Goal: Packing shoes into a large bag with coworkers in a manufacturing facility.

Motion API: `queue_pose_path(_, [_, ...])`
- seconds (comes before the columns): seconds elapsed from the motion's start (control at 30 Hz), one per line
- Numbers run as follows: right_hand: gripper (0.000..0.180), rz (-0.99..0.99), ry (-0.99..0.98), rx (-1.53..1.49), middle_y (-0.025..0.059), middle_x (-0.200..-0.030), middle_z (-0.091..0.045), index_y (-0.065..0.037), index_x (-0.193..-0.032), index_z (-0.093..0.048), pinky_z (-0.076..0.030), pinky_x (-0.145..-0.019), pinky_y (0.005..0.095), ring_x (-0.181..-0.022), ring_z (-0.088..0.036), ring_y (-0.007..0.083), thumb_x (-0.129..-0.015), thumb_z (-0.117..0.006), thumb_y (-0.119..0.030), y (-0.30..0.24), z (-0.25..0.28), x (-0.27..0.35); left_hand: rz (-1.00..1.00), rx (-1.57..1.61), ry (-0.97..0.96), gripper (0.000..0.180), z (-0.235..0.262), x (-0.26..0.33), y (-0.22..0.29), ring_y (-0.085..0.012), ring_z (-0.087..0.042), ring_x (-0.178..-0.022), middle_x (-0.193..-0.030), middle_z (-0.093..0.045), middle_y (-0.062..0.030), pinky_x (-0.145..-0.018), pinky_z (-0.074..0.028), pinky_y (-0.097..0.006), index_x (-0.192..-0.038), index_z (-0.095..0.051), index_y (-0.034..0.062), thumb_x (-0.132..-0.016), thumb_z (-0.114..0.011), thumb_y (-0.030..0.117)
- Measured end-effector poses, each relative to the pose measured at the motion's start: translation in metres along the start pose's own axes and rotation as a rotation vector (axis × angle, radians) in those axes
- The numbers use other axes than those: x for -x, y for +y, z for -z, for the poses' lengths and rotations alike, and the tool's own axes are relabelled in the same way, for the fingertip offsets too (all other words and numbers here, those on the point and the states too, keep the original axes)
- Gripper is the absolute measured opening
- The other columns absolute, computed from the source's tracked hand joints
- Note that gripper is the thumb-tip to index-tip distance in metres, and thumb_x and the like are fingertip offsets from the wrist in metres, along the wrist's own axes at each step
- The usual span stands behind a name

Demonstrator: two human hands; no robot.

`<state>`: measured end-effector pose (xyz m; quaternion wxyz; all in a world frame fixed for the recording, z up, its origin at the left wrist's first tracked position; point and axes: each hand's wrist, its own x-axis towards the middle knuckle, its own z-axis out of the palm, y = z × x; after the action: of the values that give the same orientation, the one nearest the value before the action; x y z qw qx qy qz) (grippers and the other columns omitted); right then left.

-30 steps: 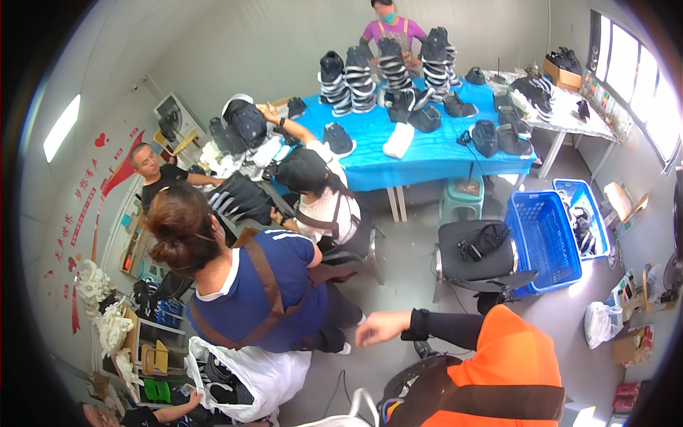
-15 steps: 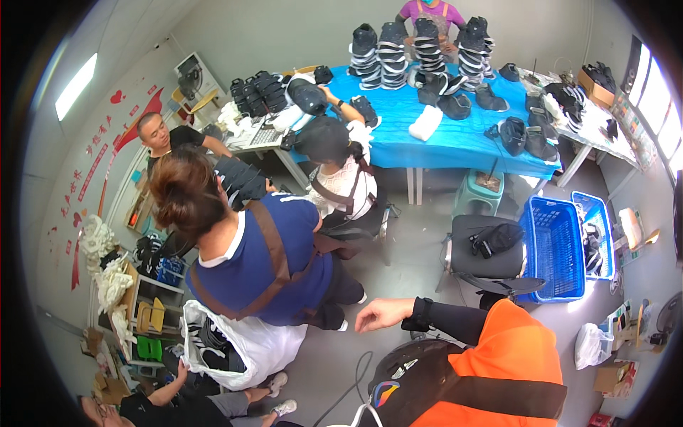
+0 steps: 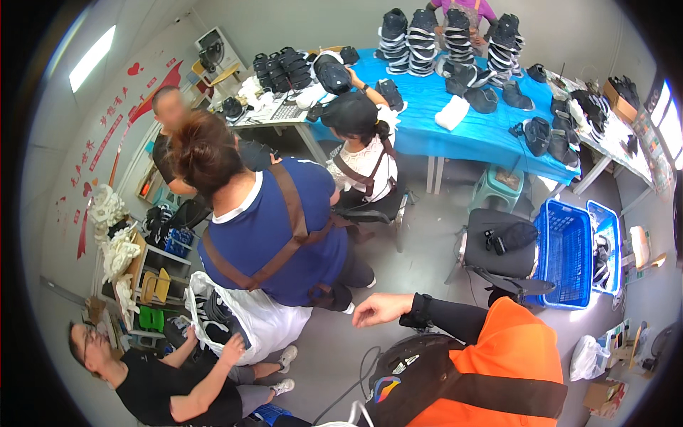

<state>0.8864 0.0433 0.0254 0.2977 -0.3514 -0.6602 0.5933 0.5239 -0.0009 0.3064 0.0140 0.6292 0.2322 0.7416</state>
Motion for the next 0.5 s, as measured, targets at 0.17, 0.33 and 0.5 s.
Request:
queue_pose_path(0.17, [0.026,-0.001,-0.065,-0.066,0.0073,-0.112,-0.074,-0.002,-0.12,-0.068,-0.053,-0.093,0.0303,-0.103,-0.068,0.0137,-0.097,-0.064,-0.013,0.016,-0.012,-0.015,-0.038,-0.033,0.052,0.019,0.022,0.002,0.001,-0.0281,-0.061,-0.092,-0.105,-0.066,-0.0155,-0.08,-0.049,-0.038,-0.104,-0.066,-0.0018,-0.095,-0.059,0.013])
queue_pose_path(0.33, [0.026,-0.055,-0.123,0.001,0.0074,-0.112,-0.074,-0.003,-0.122,-0.067,-0.053,-0.094,0.0311,-0.103,-0.069,0.0144,-0.097,-0.062,-0.012,0.003,-0.032,-0.04,-0.093,-0.051,0.123,0.018,0.068,0.008,0.004,-0.0275,-0.063,-0.088,-0.101,-0.067,-0.0154,-0.076,-0.051,-0.038,-0.1,-0.067,-0.0024,-0.094,-0.059,0.012])
queue_pose_path(0.5, [0.026,-0.041,-0.078,0.017,0.0082,-0.112,-0.074,-0.003,-0.121,-0.067,-0.053,-0.095,0.0315,-0.104,-0.069,0.0148,-0.097,-0.062,-0.012,-0.021,-0.067,-0.062,-0.159,-0.039,0.219,0.017,0.138,0.022,-0.002,-0.0269,-0.064,-0.083,-0.096,-0.068,-0.0153,-0.072,-0.052,-0.037,-0.097,-0.068,-0.0029,-0.093,-0.058,0.01])
